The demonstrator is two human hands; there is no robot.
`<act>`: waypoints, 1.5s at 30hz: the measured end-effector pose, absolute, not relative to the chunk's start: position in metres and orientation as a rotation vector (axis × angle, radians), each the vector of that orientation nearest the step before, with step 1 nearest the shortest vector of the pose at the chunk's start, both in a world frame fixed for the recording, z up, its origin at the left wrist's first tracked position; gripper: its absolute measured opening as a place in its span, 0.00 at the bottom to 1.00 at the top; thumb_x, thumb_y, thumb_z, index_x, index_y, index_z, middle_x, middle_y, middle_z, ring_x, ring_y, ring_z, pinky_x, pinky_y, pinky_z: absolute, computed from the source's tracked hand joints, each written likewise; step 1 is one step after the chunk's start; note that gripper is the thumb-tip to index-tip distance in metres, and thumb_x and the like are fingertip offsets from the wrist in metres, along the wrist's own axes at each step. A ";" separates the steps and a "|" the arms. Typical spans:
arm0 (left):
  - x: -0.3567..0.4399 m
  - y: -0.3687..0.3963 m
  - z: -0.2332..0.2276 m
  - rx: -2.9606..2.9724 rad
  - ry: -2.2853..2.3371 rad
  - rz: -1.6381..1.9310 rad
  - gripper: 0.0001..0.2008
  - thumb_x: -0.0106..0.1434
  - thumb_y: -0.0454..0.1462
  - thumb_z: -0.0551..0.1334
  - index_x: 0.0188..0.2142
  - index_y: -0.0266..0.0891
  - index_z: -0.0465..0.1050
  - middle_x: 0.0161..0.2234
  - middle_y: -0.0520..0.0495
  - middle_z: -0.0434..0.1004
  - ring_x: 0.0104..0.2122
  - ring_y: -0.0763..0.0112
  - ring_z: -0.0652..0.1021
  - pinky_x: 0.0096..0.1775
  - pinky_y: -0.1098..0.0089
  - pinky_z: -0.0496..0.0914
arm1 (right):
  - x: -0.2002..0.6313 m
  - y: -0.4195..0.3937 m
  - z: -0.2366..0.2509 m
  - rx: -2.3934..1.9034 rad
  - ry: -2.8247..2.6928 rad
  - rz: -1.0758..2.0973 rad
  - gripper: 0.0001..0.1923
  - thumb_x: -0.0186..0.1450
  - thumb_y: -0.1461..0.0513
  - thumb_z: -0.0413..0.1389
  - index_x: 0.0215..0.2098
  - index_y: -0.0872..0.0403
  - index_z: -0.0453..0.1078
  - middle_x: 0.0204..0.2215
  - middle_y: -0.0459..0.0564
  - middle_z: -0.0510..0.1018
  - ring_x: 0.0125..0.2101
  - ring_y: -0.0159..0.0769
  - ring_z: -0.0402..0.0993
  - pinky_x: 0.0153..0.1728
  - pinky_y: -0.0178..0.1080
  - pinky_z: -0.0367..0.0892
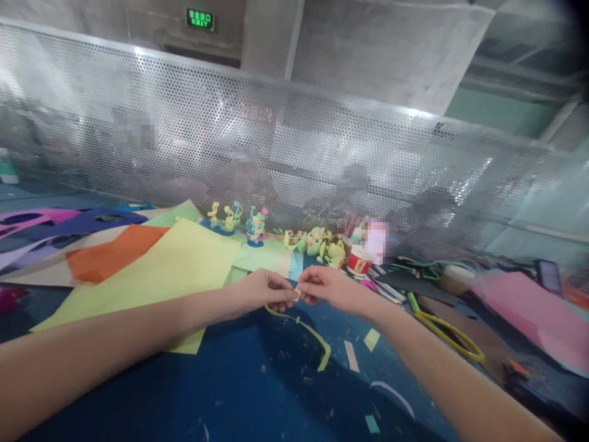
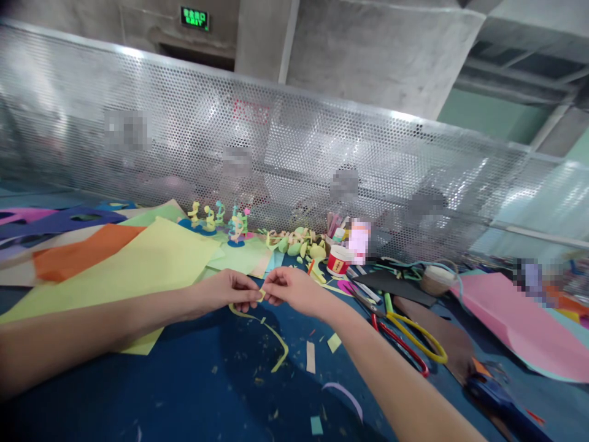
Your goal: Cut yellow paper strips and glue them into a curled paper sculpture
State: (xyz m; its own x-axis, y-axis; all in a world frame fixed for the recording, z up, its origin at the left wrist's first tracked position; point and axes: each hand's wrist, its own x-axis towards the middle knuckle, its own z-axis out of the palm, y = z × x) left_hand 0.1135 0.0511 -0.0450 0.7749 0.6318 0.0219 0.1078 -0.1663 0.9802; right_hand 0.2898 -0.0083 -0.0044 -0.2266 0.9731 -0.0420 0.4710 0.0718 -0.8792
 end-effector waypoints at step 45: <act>0.115 0.044 -0.053 1.482 0.551 0.699 0.14 0.48 0.44 0.65 0.31 0.37 0.72 0.27 0.50 0.76 0.27 0.74 0.74 0.35 0.71 0.67 | 0.288 -0.007 -0.009 -1.448 -1.680 1.047 0.14 0.52 0.53 0.59 0.27 0.55 0.68 0.20 0.45 0.76 0.24 0.31 0.73 0.30 0.36 0.67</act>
